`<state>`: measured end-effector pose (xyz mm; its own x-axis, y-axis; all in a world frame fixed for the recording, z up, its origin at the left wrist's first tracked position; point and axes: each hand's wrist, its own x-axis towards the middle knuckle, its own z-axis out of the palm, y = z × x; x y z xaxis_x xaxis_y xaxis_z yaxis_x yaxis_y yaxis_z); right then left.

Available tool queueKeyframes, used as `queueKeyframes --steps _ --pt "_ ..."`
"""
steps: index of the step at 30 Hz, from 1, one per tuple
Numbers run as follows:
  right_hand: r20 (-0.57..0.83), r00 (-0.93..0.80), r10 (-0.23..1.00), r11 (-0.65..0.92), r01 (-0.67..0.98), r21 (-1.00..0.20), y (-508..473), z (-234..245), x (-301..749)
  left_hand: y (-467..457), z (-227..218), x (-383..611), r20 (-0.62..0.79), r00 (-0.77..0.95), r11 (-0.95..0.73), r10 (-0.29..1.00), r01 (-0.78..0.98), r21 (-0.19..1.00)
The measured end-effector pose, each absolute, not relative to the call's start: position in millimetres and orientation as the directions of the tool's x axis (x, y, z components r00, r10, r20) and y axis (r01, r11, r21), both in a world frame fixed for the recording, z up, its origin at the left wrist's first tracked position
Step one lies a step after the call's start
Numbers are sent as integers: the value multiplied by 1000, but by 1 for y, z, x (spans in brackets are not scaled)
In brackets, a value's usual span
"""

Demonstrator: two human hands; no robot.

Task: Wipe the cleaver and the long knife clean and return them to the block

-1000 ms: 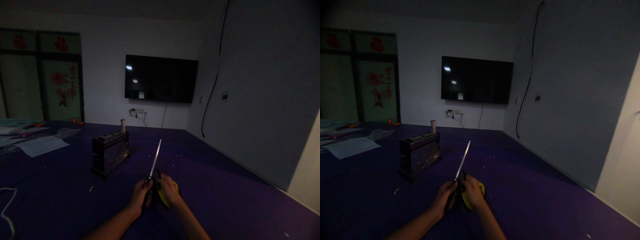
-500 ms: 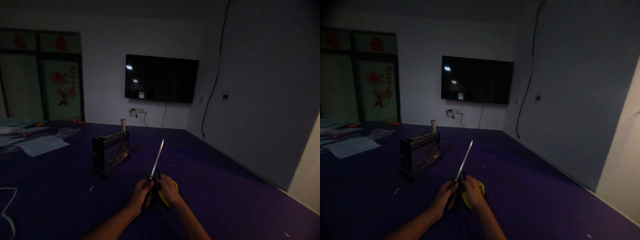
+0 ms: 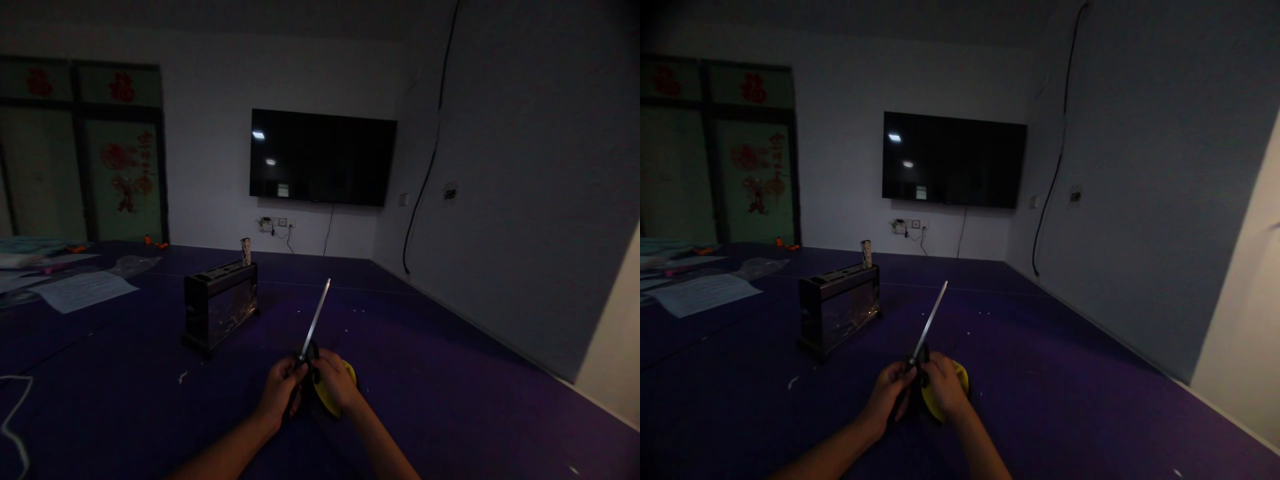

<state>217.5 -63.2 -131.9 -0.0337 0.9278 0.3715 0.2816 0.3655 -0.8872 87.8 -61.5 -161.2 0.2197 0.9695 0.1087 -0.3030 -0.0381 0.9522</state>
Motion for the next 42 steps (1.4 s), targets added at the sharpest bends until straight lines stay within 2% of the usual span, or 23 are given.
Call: queueKeyframes --steps 5,10,15,19,21,24,27,29,33,39,42 --pt "389 -17 921 374 311 -874 -61 -132 222 -63 -158 87 113 144 -72 983 -266 961" --pt "378 104 920 320 357 -878 -62 -136 229 -65 -150 82 179 -19 -180 984 -171 969" --pt "388 125 913 304 423 -854 -66 -136 233 -61 -122 60 377 -226 -376 898 49 925" --pt "416 84 906 329 481 -813 -67 -135 235 -48 -68 15 636 -318 -514 703 391 764" --pt "429 73 900 337 506 -794 -67 -135 236 -44 -28 -16 769 -285 -496 572 627 601" --pt "442 49 896 349 538 -768 -66 -137 236 -45 39 -69 863 -199 -220 465 918 330" --pt "445 4 896 369 553 -747 -64 -137 236 -51 97 -117 925 -20 -17 378 999 29" --pt "443 -21 896 378 558 -739 -63 -137 235 -54 126 -144 946 102 25 307 993 -115" --pt "438 -28 898 373 575 -728 -61 -138 235 -51 153 -180 903 253 -77 348 967 -241" --pt "439 -32 898 370 597 -712 -62 -140 236 -36 155 -191 793 372 -225 482 928 -298" --pt "443 -28 896 368 605 -706 -63 -140 236 -33 153 -184 749 404 -299 525 912 -283"
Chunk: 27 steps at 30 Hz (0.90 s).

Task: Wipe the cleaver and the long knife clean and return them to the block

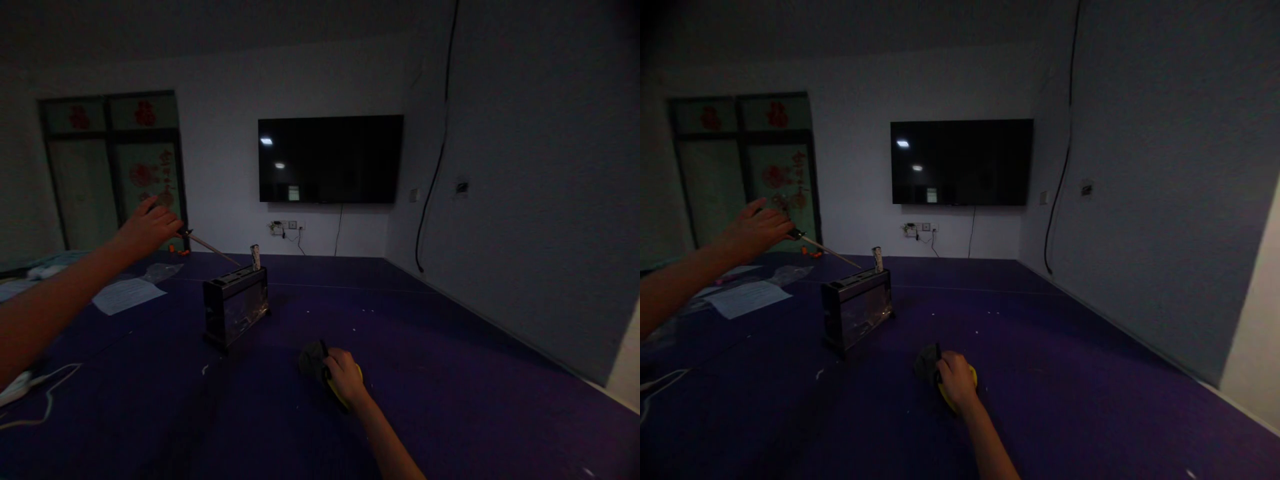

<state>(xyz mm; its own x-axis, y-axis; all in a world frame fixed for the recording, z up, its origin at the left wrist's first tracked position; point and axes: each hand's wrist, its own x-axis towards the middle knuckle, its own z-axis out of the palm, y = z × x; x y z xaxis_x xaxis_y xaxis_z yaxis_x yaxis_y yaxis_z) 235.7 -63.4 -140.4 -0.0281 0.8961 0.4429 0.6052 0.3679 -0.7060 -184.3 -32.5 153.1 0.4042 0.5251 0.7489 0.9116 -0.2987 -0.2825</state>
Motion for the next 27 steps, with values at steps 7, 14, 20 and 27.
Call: queueKeyframes --steps 7,14,20,27 --pt "443 -49 895 376 619 -690 -64 -137 234 -28 154 -176 745 353 -387 566 912 -138" --pt "441 -65 895 378 635 -673 -63 -137 235 -26 153 -172 731 361 -415 579 902 -116" --pt "434 -69 899 370 649 -665 -61 -140 236 -23 164 -165 704 352 -388 617 914 -116" --pt "416 -66 907 348 676 -650 -60 -142 235 9 177 -159 612 517 -467 598 846 -259"
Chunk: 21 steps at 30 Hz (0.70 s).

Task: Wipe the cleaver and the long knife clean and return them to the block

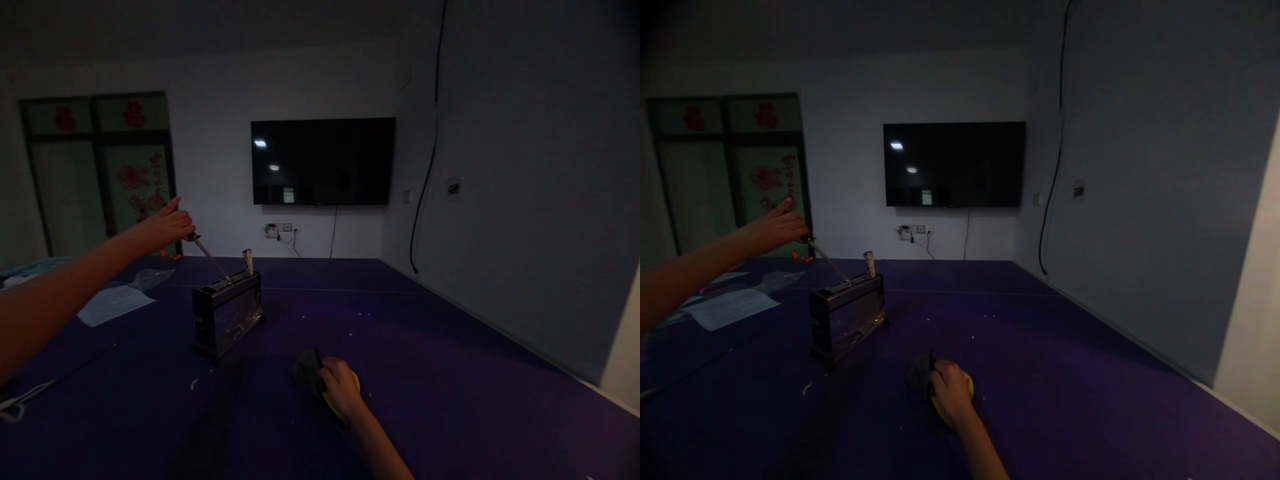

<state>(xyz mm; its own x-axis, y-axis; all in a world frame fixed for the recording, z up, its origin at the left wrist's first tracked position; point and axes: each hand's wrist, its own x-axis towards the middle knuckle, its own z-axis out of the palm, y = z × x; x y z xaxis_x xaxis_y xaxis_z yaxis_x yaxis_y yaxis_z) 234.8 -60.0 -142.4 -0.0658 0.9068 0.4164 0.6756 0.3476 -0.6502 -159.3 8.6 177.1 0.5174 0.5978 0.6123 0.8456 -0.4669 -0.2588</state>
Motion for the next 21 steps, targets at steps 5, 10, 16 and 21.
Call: queueKeyframes --steps 5,10,16,21 --pt "403 -75 912 336 700 -630 -61 -140 235 42 196 -148 441 762 -502 473 645 -576" --pt "396 -71 916 319 729 -606 -60 -141 234 75 196 -116 358 812 -492 462 570 -658" --pt "387 -94 917 312 775 -550 -58 -145 233 105 158 -79 392 821 -538 416 569 -622" --pt "389 -176 904 364 794 -487 -60 -147 232 112 117 -77 392 796 -572 460 604 -555"
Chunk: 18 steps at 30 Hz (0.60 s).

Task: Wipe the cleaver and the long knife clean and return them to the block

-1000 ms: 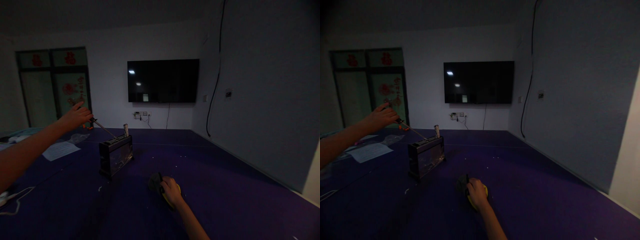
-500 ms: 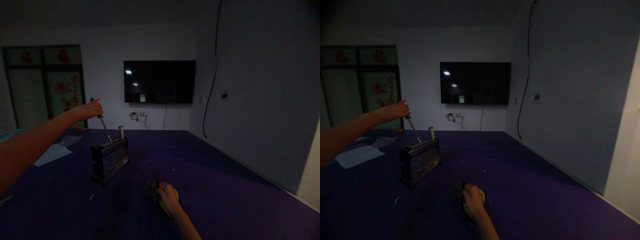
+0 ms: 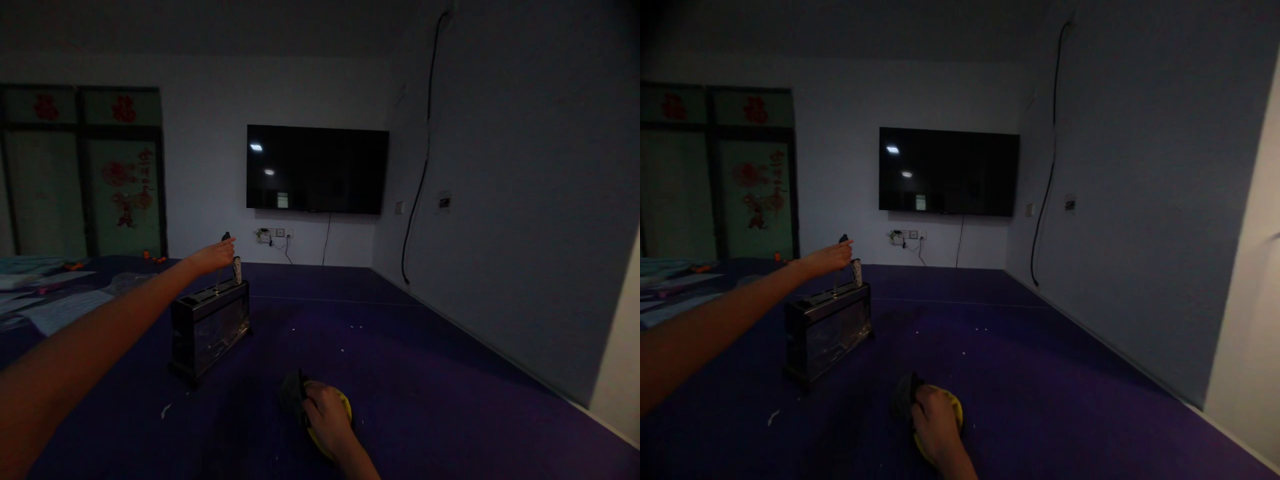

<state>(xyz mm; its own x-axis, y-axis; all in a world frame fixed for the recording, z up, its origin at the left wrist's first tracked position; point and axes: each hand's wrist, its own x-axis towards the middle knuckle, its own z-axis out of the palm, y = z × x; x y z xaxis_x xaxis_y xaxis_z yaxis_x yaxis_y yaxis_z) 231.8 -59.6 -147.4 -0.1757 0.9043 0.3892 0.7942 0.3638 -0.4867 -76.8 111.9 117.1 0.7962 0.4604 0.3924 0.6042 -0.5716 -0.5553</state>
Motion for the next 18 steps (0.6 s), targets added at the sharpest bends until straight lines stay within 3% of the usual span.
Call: queueKeyframes --steps 6,11,16,18 --pt "392 -198 898 371 820 -436 -59 -150 229 106 69 -89 345 768 -519 539 626 -582" --pt "391 -218 894 383 825 -416 -60 -150 228 99 59 -91 365 769 -537 525 632 -559" --pt "408 -294 864 452 811 -373 -63 -147 229 83 55 -87 475 690 -625 547 714 -316" --pt "409 -349 843 497 797 -344 -65 -146 229 70 46 -86 613 565 -610 552 775 -165"
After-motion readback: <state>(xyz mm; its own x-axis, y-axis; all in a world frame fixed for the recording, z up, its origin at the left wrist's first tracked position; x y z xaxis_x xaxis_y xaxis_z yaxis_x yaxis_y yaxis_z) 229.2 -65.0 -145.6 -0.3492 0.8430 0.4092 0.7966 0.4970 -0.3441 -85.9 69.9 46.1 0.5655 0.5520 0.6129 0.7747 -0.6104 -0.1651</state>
